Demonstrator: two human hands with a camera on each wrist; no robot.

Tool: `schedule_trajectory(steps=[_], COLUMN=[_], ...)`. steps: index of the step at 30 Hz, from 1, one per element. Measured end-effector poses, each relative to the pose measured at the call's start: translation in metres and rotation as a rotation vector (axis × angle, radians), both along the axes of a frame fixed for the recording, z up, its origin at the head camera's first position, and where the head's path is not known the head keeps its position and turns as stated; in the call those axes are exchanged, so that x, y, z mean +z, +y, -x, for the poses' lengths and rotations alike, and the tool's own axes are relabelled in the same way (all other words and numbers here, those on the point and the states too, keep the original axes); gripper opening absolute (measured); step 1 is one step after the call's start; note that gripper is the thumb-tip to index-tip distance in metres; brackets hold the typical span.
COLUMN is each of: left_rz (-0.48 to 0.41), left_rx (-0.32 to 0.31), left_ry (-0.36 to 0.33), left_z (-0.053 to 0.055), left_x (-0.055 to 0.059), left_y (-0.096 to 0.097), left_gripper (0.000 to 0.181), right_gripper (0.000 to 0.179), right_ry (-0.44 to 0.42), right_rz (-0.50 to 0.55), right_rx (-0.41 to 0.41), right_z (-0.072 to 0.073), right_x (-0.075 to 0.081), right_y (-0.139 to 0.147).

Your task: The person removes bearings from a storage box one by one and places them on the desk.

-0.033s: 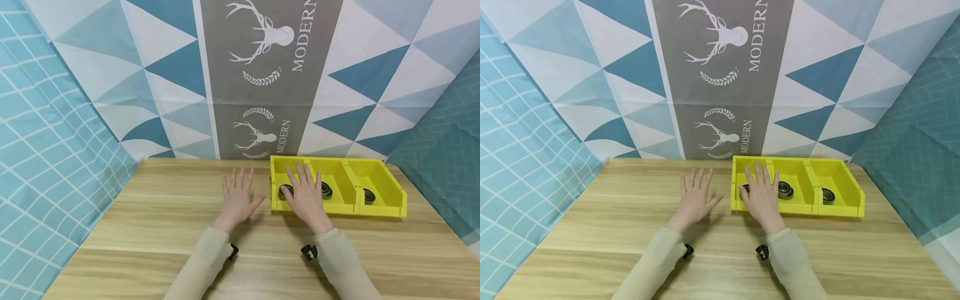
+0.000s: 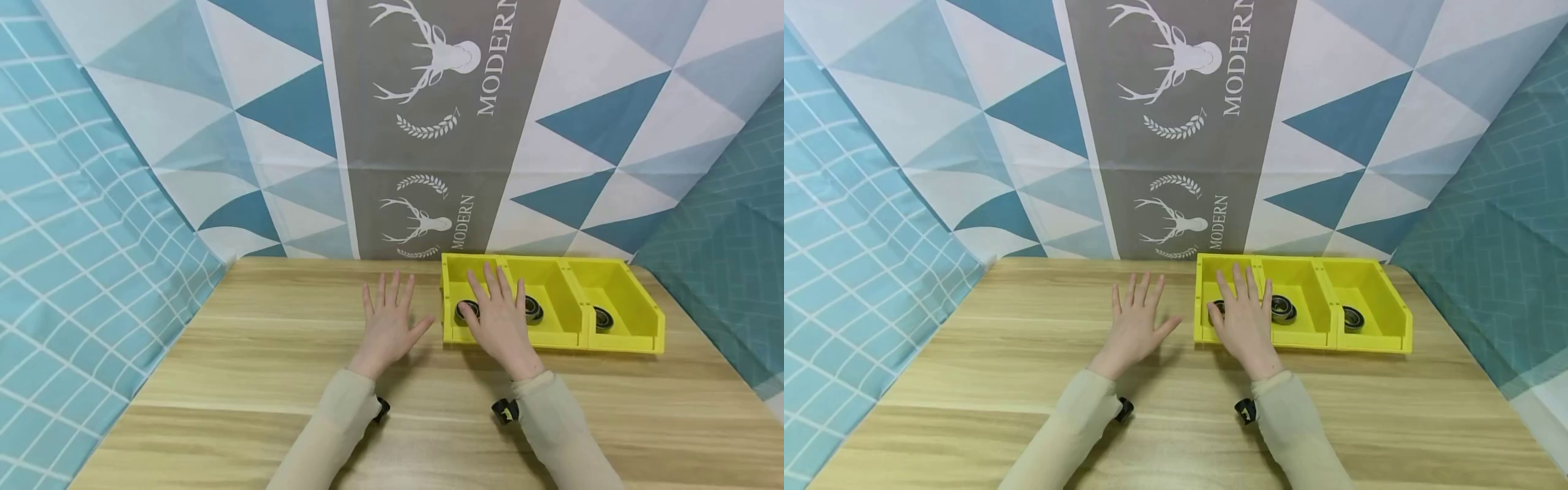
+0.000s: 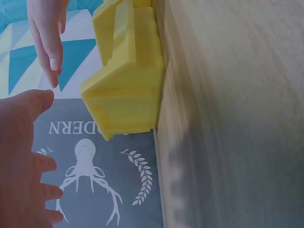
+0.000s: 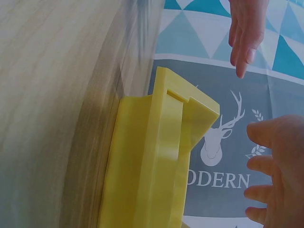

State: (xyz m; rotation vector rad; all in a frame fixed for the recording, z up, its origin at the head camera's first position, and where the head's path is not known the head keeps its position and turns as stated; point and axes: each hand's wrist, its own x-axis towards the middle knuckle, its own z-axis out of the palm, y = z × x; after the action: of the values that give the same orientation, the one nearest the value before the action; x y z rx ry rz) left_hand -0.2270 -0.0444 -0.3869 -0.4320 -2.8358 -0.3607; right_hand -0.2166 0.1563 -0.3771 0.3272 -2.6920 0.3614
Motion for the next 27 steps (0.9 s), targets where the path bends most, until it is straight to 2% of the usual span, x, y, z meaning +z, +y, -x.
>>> schedule_trajectory(steps=[6, 9, 12, 15, 18, 22, 27], left_rz=[0.028, 0.015, -0.059, -0.178, -0.314, -0.419, -0.481], left_rx=[0.005, -0.018, -0.07, -0.13, -0.174, -0.183, -0.168], left_ry=[-0.014, -0.038, -0.071, -0.124, -0.205, -0.311, -0.347], left_z=[0.001, 0.002, 0.002, 0.005, 0.009, 0.011, 0.011], left_x=[0.007, 0.007, 0.005, -0.001, -0.008, -0.018, -0.025], left_y=[0.002, 0.005, 0.009, 0.017, 0.026, 0.038, 0.045], left_gripper=[0.08, 0.081, 0.08, 0.075, 0.07, 0.066, 0.06], right_gripper=[0.056, 0.055, 0.053, 0.049, 0.046, 0.044, 0.047], right_ry=[-0.007, -0.012, 0.003, 0.006, -0.047, -0.154, -0.263], right_rz=[-0.001, 0.001, 0.007, 0.026, 0.054, 0.082, 0.061], right_rx=[-0.004, 0.004, 0.024, 0.043, 0.052, 0.041, 0.037], right_z=[0.001, 0.0, 0.001, 0.004, 0.008, 0.016, 0.028], right_x=[0.001, 0.001, 0.001, 0.0, -0.002, -0.007, -0.012], right_y=[-0.001, -0.001, -0.002, -0.001, 0.0, 0.0, 0.0])
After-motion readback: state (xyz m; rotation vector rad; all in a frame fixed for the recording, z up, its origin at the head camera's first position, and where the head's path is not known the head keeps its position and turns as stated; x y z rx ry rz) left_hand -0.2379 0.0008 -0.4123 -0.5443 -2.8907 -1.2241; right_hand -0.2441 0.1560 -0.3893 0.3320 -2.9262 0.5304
